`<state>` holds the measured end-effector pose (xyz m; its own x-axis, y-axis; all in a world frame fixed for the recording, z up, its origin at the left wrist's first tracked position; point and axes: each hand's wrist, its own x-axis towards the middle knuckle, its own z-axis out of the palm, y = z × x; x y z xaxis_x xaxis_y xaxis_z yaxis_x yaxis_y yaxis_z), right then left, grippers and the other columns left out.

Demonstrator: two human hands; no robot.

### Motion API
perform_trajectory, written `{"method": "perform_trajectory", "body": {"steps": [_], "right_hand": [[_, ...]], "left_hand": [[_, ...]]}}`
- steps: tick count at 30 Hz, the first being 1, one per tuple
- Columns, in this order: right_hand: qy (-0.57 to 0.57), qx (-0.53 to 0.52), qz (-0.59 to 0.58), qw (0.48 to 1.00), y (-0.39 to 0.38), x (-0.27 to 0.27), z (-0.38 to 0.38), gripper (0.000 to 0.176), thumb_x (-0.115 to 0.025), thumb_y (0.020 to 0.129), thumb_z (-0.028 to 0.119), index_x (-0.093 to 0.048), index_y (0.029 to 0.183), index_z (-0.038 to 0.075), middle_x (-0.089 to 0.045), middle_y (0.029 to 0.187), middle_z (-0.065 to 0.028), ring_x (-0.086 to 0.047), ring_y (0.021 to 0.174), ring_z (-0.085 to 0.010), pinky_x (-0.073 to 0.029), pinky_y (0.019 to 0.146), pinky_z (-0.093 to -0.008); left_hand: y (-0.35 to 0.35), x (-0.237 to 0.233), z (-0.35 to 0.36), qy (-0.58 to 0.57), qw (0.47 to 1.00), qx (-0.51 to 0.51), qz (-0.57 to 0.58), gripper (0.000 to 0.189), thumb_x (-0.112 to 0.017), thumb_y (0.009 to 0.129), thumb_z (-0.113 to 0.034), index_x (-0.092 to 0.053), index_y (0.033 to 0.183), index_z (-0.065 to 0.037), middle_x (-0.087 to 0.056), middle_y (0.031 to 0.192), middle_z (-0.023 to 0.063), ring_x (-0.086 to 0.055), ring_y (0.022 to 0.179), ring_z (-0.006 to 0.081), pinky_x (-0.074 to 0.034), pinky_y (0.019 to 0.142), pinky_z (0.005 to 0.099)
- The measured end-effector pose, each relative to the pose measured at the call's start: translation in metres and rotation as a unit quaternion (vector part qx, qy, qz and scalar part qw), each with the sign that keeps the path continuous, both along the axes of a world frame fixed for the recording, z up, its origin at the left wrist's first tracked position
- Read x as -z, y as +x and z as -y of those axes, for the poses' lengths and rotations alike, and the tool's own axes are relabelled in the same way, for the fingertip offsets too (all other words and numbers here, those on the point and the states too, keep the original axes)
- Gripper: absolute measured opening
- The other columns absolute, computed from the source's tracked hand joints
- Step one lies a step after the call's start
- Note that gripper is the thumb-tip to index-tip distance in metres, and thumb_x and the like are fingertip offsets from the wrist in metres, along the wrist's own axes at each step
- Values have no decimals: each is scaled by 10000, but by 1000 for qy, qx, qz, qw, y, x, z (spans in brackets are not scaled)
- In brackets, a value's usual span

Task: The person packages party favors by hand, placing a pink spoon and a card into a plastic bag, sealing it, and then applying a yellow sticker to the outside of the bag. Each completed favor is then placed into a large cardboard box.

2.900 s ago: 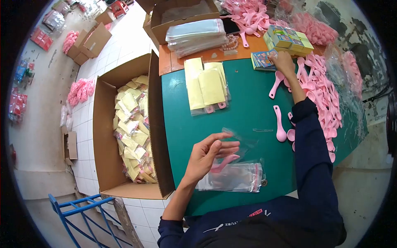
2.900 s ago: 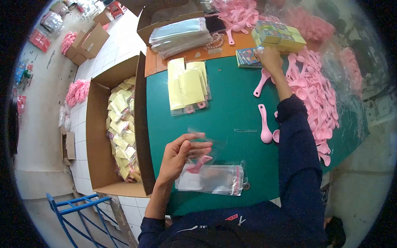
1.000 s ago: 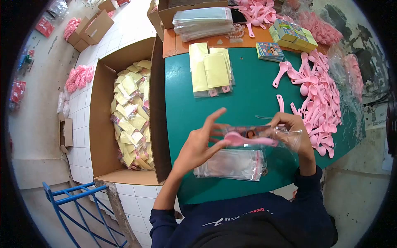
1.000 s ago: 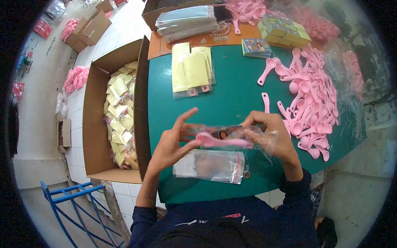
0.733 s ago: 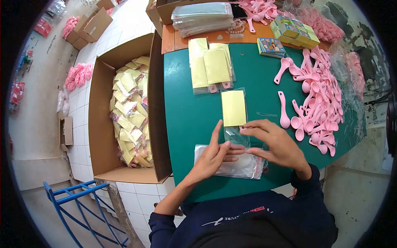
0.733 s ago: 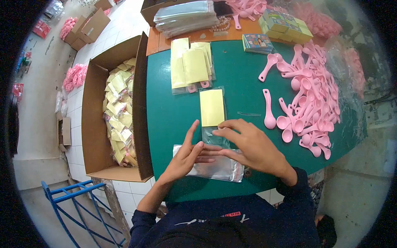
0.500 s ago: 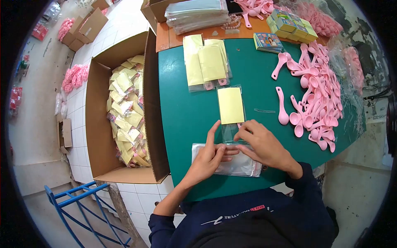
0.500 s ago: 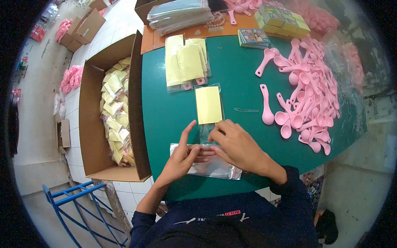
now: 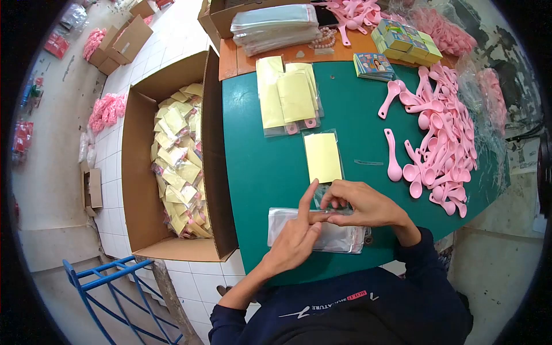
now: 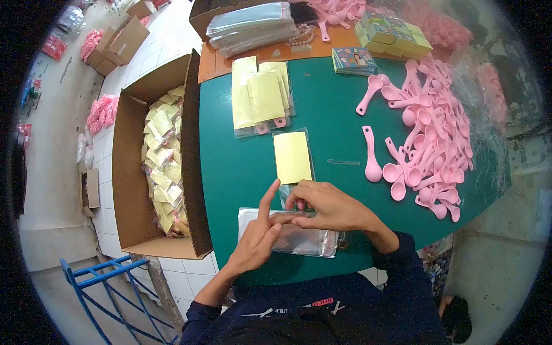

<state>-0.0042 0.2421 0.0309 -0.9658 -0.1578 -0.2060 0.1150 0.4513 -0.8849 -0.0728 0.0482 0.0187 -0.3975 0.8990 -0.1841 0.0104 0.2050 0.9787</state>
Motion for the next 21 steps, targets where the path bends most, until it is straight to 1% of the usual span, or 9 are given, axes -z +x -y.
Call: {"method": "perform_trajectory", "body": {"steps": [2,4,7,10,13,16,17,19,21], "right_hand": [[-17,-27,21,999,1,1,-3,228,-661,741,167,-575,894,21,-550,830,-96,-556,751,-216,-455,682,-331],[-43,-30,16,999,2,2,-4,212,-665,738,154,-572,875,20,-552,832,-92,-558,748,-215,-453,680,-328],[-51,-35,20,998,2,-1,-4,181,-664,741,131,-565,845,22,-549,825,-88,-560,742,-217,-451,674,-328],[-40,-45,11,998,2,-7,-2,153,-657,754,117,-553,816,25,-540,809,-88,-559,735,-227,-444,664,-336],[-25,-54,-3,998,2,-15,1,139,-651,761,108,-540,796,31,-524,798,-91,-548,747,-249,-434,675,-353],[34,-39,-52,997,6,-14,8,136,-645,762,107,-531,795,42,-511,803,-93,-533,777,-269,-418,704,-371],[59,-32,-75,995,8,-13,10,136,-644,762,108,-528,797,46,-507,806,-92,-527,789,-275,-412,715,-376],[55,-45,-49,996,10,-15,11,132,-638,764,110,-528,812,54,-505,816,-91,-522,804,-275,-403,725,-381],[38,-54,-44,997,12,-12,11,137,-636,771,120,-526,823,58,-501,817,-88,-520,810,-270,-396,730,-381]], "left_hand": [[2,0,0,15,1000,13,-21,742,-408,842,-52,16,1450,-41,-614,1032,286,-588,976,424,-409,924,421],[2,-2,0,22,999,30,-29,772,-408,820,-43,40,1449,-32,-610,1044,287,-583,979,434,-407,927,416],[4,3,1,57,994,37,-87,781,-407,805,-39,31,1452,-34,-606,1048,295,-577,985,447,-408,926,415],[5,6,3,59,996,23,-67,754,-422,830,-63,-1,1455,-37,-613,1009,283,-585,948,441,-428,904,410],[3,-8,-1,-59,998,-1,15,684,-412,905,-110,-14,1459,-53,-628,924,219,-622,867,327,-469,844,375],[3,8,-12,-9,972,-90,217,646,-405,957,-124,-5,1462,-78,-612,801,151,-603,767,169,-486,739,311],[2,12,-13,10,970,-84,228,642,-404,960,-114,-6,1463,-87,-610,799,142,-592,764,145,-484,731,298],[0,16,-16,51,965,-73,248,636,-403,966,-93,-7,1465,-105,-606,796,122,-569,759,97,-479,716,271],[-2,13,-15,-7,982,-67,175,638,-400,961,-66,-15,1466,-120,-610,858,135,-573,764,102,-481,718,262]]}}
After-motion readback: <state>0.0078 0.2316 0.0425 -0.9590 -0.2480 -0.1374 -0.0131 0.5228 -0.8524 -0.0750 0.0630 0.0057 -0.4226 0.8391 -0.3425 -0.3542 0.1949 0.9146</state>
